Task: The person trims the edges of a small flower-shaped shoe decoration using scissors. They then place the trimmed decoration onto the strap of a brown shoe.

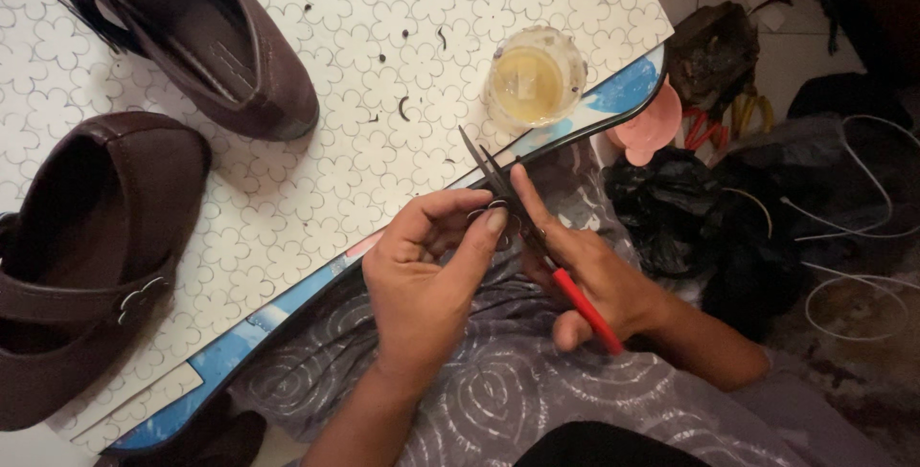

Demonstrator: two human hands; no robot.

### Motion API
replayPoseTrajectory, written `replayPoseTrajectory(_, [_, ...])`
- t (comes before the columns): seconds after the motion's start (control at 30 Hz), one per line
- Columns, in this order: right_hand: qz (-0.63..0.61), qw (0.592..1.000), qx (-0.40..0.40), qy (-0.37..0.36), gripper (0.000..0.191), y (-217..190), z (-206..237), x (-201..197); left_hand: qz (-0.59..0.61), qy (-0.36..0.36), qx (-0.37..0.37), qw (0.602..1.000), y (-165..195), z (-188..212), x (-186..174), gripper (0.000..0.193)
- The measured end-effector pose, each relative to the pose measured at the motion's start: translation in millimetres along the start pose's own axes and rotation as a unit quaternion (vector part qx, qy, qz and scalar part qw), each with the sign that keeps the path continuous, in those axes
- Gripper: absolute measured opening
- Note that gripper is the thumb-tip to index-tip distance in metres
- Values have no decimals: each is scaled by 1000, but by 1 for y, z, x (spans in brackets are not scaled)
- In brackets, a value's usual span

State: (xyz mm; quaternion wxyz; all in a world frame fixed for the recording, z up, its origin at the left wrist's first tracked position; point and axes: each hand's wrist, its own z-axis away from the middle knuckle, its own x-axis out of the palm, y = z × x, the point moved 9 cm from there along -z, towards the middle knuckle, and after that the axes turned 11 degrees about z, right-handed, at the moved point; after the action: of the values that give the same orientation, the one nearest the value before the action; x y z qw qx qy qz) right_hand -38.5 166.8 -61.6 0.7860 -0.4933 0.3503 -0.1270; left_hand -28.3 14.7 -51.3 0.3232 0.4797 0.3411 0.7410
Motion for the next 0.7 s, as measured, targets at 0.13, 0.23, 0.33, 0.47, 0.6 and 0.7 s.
replayPoseTrajectory(0.13, [-8,1000,-6,-3,152,-1,1,-1,-2,-7,-3,1000,0,-1,-1,19])
replayPoseTrajectory(0.23, [-19,1000,7,-7,152,0,1,-1,-17,-4,-13,1000,-2,-1,-3,20])
replayPoseTrajectory(0.33, [-27,1000,4,-7,150,-2,1,-2,-20,-4,-13,1000,-3,-1,-4,21])
replayPoseTrajectory(0.47, [-30,999,27,-19,153,1,1,-1,-14,-7,-20,1000,-4,-2,-5,20])
replayPoseTrajectory(0.6, [-22,999,29,-25,154,2,2,0,-33,-13,-11,999,-2,-2,-6,20])
replayPoseTrajectory(0.7, [-25,999,23,-22,153,2,2,-1,-34,-11,-12,999,-3,-3,-7,20])
